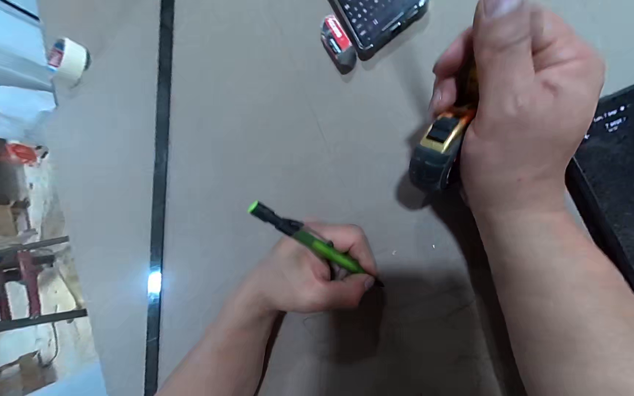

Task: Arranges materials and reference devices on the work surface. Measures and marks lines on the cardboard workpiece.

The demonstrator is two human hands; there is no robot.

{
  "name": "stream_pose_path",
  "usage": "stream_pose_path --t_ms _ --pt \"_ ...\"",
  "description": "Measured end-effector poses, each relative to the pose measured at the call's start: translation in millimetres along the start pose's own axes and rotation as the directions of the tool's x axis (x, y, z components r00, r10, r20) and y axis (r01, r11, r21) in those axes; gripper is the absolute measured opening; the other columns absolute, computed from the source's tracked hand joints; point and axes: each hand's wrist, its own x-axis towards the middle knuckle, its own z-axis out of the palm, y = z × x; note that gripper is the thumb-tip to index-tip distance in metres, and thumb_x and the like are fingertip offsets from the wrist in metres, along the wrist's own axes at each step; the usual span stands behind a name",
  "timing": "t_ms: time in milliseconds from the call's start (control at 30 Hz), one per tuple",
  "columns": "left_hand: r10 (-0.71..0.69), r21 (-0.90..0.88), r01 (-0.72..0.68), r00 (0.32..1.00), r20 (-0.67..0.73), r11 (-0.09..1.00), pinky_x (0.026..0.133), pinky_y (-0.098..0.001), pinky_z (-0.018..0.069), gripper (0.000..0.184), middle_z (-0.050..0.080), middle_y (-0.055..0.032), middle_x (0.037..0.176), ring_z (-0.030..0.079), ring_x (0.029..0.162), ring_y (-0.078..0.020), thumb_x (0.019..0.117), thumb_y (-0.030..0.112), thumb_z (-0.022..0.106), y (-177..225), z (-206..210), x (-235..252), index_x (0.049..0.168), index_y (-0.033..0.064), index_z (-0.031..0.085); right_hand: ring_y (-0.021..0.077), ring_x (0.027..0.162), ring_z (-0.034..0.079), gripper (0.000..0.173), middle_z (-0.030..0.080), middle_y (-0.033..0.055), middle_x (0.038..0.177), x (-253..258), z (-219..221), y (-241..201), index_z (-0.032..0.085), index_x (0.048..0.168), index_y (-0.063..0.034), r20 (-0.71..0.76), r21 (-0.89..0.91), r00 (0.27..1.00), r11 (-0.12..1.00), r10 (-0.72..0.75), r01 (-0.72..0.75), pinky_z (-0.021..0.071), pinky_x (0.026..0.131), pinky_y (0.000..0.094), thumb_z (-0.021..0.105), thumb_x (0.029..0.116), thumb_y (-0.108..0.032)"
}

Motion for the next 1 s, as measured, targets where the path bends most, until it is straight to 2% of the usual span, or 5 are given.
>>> stream_pose_path --t_ms 200,333,633,867,1000 --pt "0.141 0.079 -0.147 0.987 0.083 0.986 0.062 -0.0266 0.0574 0.007 0.069 -0.0002 0.079 0.067 0.071 -0.0108 0.0788 0.005 0.071 -4.7 -3.2 12.5 0.081 0.0088 0.066 0.0112 0.062 0.066 0.036 0.067 0.0018 0.069 3.9 -3.1 4.8 0.066 0.08 -0.0045 0.009 -0.002 1.0 1.0 -0.029 0.029 0.0588 0.059 0.0264 0.043 0.1075 -0.005" --pt "0.148 0.112 -0.152 0.988 0.048 0.982 0.058 -0.0233 0.0562 0.003 0.07 -0.0009 0.079 0.066 0.068 -0.0084 0.0819 0.007 0.071 -4.6 -0.4 12.2 0.083 0.0072 0.068 0.0135 0.063 0.067 0.036 0.067 0.0024 0.069 5.7 -3.5 7.7 0.066 0.078 -0.0048 0.044 -0.01 0.998 0.998 -0.054 0.055 0.0603 0.062 0.0301 0.044 0.1065 -0.004" --pt "0.155 0.143 -0.162 0.986 0.057 0.976 0.058 -0.0223 0.054 0.003 0.07 -0.0022 0.079 0.065 0.068 -0.008 0.0844 0.007 0.07 -4.9 -0.7 14.2 0.086 0.006 0.068 0.0143 0.06 0.066 0.034 0.066 0.0051 0.067 5.1 -2.5 7.3 0.065 0.076 -0.0027 0.007 0.026 0.997 0.997 -0.079 0.078 0.0583 0.058 0.0286 0.048 0.105 -0.002" --pt "0.145 0.133 -0.15 0.988 0.046 0.98 0.059 -0.0228 0.0553 0.004 0.071 -0.0023 0.079 0.067 0.07 -0.0088 0.0828 0.005 0.07 -3.5 1.1 13.9 0.086 0.0063 0.068 0.0154 0.06 0.067 0.033 0.066 0.0059 0.064 3.0 -3.3 9.5 0.062 0.066 -0.0051 -0.004 -0.021 0.996 0.996 -0.084 0.084 0.0585 0.059 0.0307 0.054 0.097 0.004" --pt "0.137 0.135 -0.144 0.989 0.06 0.98 0.058 -0.0235 0.0555 0.003 0.07 -0.0019 0.078 0.066 0.068 -0.009 0.0814 0.006 0.07 -2.8 -0.1 14.6 0.083 0.0071 0.067 0.0153 0.06 0.067 0.033 0.066 0.0059 0.063 1.9 -3.4 9.2 0.062 0.066 -0.0054 -0.018 -0.03 0.997 0.996 -0.079 0.078 0.0586 0.059 0.0311 0.054 0.0969 0.004"
